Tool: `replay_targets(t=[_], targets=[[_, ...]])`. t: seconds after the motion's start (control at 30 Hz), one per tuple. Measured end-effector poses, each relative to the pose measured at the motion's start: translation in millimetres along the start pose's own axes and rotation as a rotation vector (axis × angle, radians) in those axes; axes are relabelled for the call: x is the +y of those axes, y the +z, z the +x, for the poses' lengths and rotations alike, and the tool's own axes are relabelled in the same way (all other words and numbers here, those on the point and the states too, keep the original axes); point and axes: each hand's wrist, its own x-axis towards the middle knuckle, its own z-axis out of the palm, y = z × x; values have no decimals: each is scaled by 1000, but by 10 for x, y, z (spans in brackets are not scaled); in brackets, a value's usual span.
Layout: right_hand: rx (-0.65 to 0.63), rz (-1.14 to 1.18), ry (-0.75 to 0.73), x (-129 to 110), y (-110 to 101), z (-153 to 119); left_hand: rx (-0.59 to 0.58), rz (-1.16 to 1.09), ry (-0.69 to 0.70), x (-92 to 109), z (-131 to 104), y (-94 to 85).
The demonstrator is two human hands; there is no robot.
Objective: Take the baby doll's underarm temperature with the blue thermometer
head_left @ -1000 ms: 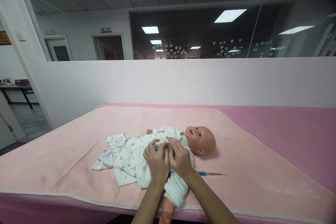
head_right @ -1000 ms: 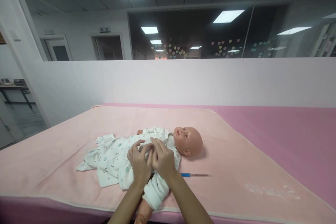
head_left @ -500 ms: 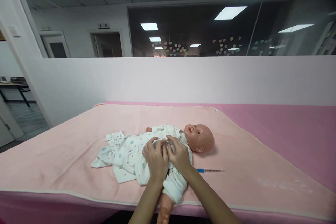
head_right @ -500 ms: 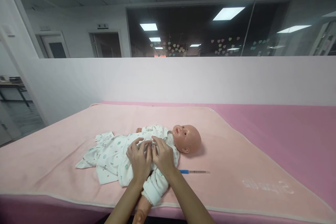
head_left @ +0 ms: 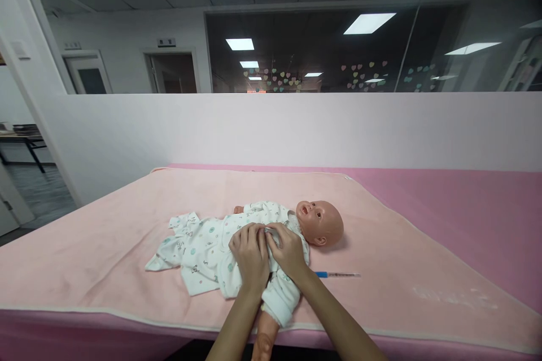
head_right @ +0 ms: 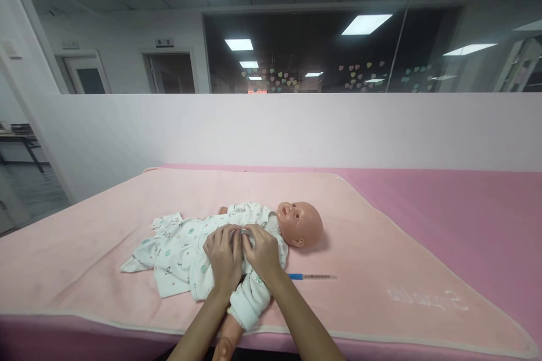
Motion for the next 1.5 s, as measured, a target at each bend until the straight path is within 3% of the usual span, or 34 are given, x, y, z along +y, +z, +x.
replay_targets(t=[0.17, 0.53, 0.73, 0.83, 0.97, 1.03, 1.1, 1.17, 1.23, 1.4, 1.5], targets=[[11, 22, -2, 27, 18, -1, 7, -6, -1, 5, 0, 4], [18, 15, 178, 70, 48, -22, -11, 64, 9, 1, -17, 12], [1, -4, 131, 48, 42, -17, -18, 52, -29, 72, -9, -34], [7, -30, 108, 49, 41, -28, 8, 69, -99, 23, -30, -147], [34, -86, 67, 84, 40, -53, -16, 83, -295, -176, -72, -320], [85, -138, -7, 76, 39, -59, -62, 77, -314, -243, -83, -368], [100, -191, -204, 23, 50, -53, -93, 87, -281, -258, -89, -379], [40, -216, -438, -71, 85, -35, -97, 106, -258, -243, -92, -367], [-57, -196, -532, -177, 142, -14, -92, 112, -261, -225, -95, -354], [-128, -41, -254, -283, 266, -8, -81, 79, -268, -203, -96, -365], [-158, -13, -201, -248, 281, -25, -53, 52, -278, -185, -94, -369]])
